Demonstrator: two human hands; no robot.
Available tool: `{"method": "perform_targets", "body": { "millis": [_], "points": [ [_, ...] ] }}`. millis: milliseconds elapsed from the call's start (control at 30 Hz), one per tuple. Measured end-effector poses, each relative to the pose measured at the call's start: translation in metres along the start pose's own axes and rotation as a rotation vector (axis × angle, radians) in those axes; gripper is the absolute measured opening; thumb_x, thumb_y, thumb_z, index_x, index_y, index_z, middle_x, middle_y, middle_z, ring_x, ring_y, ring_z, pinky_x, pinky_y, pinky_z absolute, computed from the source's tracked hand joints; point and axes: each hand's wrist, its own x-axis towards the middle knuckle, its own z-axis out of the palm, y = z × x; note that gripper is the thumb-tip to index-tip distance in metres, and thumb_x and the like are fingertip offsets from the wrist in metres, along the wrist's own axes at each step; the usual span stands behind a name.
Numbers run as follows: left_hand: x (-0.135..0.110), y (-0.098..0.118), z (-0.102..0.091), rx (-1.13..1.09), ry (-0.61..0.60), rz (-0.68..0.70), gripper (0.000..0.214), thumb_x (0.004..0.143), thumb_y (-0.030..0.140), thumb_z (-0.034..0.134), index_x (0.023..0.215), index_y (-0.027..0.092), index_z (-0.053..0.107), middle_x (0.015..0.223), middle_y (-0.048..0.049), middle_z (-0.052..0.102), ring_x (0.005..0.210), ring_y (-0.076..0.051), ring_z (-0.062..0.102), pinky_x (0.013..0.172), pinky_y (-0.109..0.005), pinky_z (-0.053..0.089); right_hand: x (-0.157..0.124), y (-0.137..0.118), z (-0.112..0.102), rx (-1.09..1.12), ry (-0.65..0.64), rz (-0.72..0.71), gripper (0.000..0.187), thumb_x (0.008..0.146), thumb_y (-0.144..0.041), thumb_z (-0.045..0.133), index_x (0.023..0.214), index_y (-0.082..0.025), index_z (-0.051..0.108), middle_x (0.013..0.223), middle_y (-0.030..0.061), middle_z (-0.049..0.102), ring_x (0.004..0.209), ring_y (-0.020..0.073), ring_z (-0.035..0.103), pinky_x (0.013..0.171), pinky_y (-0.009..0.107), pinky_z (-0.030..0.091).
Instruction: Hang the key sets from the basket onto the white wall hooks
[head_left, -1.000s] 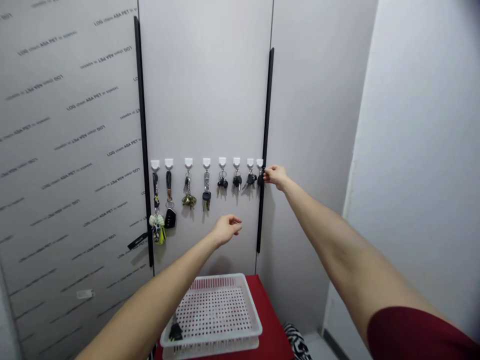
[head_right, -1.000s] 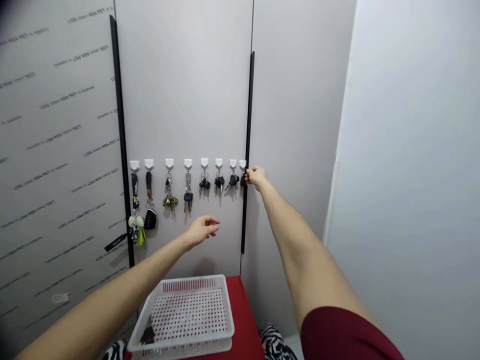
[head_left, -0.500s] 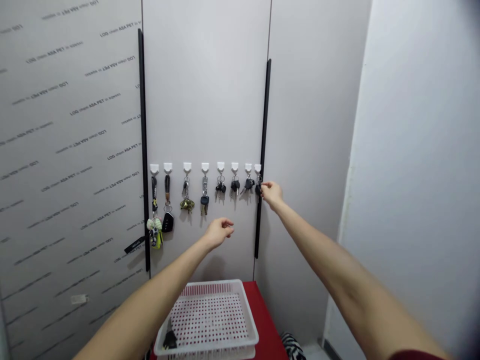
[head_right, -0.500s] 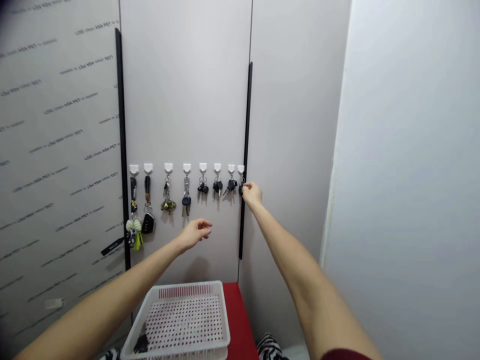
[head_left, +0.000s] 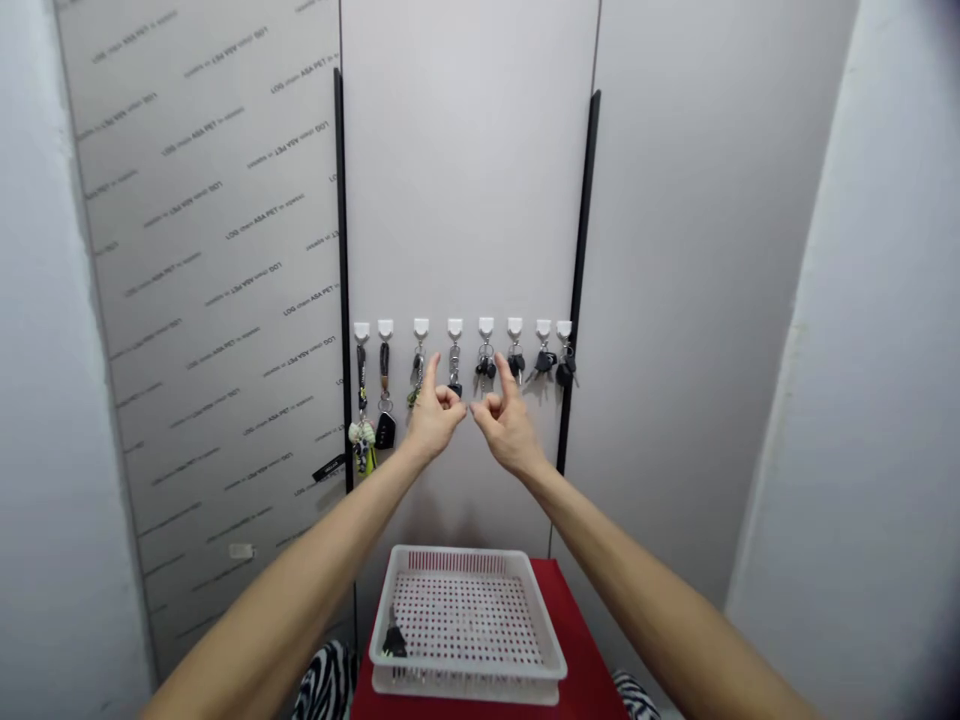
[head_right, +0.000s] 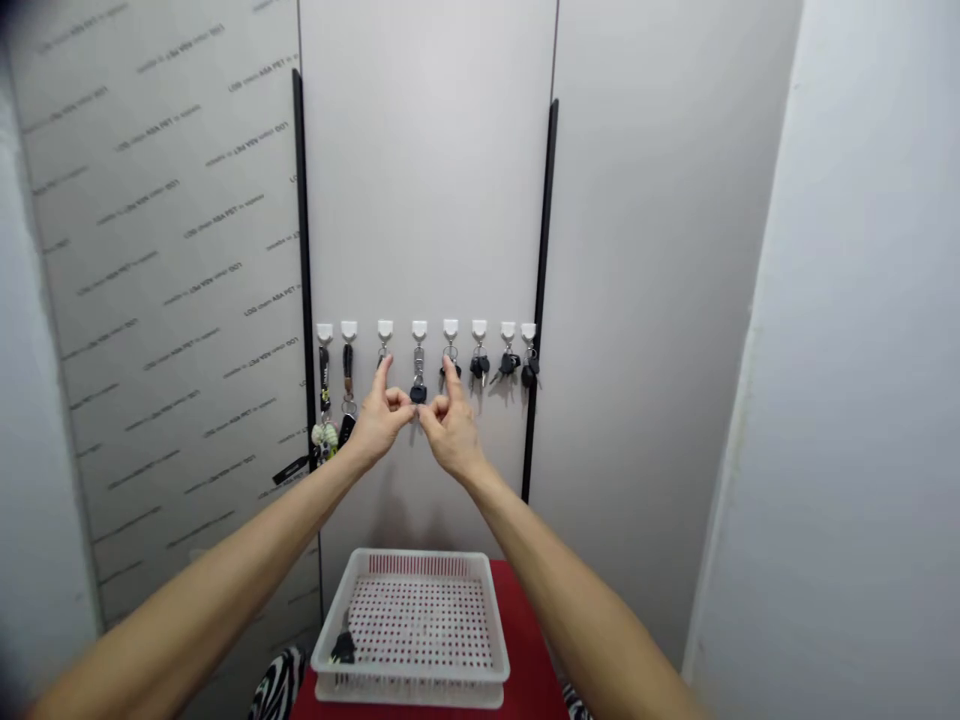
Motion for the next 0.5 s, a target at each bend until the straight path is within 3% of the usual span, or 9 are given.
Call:
{"method": "perform_targets", "body": {
  "millis": [300, 400, 500],
  "points": [
    [-0.004, -0.006, -0.012, -0.015, -0.039, -0.018, 0.073, 0.058, 0.011, 0.047, 0.118, 0.02, 0.008, 0.051, 0.0088, 0.037, 0.046, -0.002, 0.034, 0.049, -0.013, 0.03, 0.009, -0.002, 0.016, 0.034, -0.068, 0.014, 0.062, 0.065, -0.016, 0.039, 0.12, -0.018, 0.01, 0.045, -0.0079, 0.032, 0.04, 0.0056, 0.029, 0.043, 0.018, 0.031],
    [-0.005, -0.007, -0.019, -0.024, -0.035, -0.054, 0.069, 0.056, 0.01, 0.048, 0.117, 0.018, 0.015, 0.052, 0.0079, 0.039, 0.047, -0.003, 0.036, 0.048, -0.014, 0.03, -0.001, -0.029, 0.013, 0.046, -0.123, -0.063, 0.045, 0.066, -0.018, 0.039, 0.111, -0.018, 0.033, 0.047, -0.0054, 0.036, 0.041, 0.0063, 0.032, 0.042, 0.019, 0.031],
    [-0.009, -0.012, -0.025, -0.029, -0.038, -0.092, 0.065, 0.056, 0.011, 0.049, 0.115, 0.016, 0.021, 0.052, 0.0074, 0.04, 0.047, -0.003, 0.037, 0.048, -0.015, 0.031, -0.039, -0.074, -0.007, 0.066, -0.238, -0.215, 0.028, 0.064, -0.021, 0.043, 0.09, -0.026, 0.051, 0.055, -0.0022, 0.046, 0.046, 0.0078, 0.037, 0.042, 0.02, 0.033]
  ]
}}
